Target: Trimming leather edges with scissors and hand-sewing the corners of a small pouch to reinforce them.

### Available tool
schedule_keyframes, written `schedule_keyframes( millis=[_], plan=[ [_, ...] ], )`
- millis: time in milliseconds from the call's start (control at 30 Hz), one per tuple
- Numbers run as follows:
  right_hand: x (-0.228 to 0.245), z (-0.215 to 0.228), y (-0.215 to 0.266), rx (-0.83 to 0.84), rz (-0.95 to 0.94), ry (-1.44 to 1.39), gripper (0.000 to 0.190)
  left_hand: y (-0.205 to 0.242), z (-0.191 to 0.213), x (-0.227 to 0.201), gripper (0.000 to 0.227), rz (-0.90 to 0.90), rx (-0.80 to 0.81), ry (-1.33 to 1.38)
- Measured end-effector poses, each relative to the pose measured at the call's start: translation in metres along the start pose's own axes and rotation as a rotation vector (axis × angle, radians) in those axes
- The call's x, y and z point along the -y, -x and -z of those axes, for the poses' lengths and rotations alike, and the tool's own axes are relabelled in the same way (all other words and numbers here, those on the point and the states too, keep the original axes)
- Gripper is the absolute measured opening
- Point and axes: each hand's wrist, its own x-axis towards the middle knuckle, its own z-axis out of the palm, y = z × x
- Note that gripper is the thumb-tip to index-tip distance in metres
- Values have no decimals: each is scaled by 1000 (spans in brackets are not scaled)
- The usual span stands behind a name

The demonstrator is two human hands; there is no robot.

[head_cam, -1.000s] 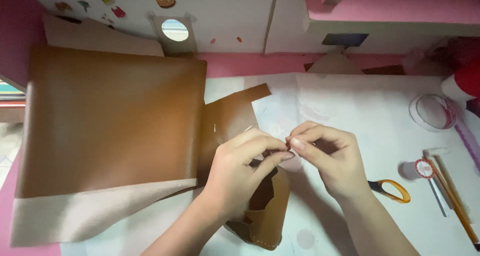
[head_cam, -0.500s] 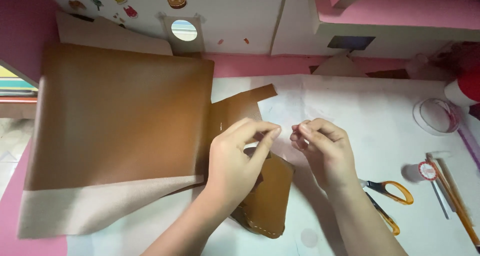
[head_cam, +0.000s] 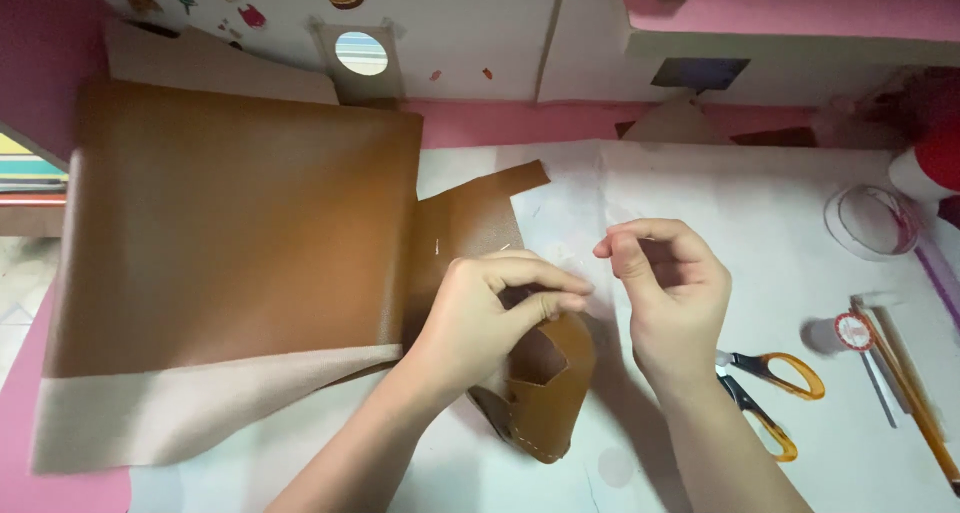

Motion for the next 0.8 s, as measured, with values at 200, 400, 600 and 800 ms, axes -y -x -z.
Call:
schedule_keyframes(
  millis=[200,400,600,800],
  plan=[
    [-2,3,4,72,205,-6,7,3,-1,-5,36,112,79,68],
    [2,1,4,109,89,-78,24,0,-2,-3,15,164,-26,136],
    [-1,-4,6,347,-68,-125,26,-3,-3,3,15,193,-139,290],
    [-7,-4,3,423,4,-75,18,-2,-2,-8,13,136,-218,260]
  ],
)
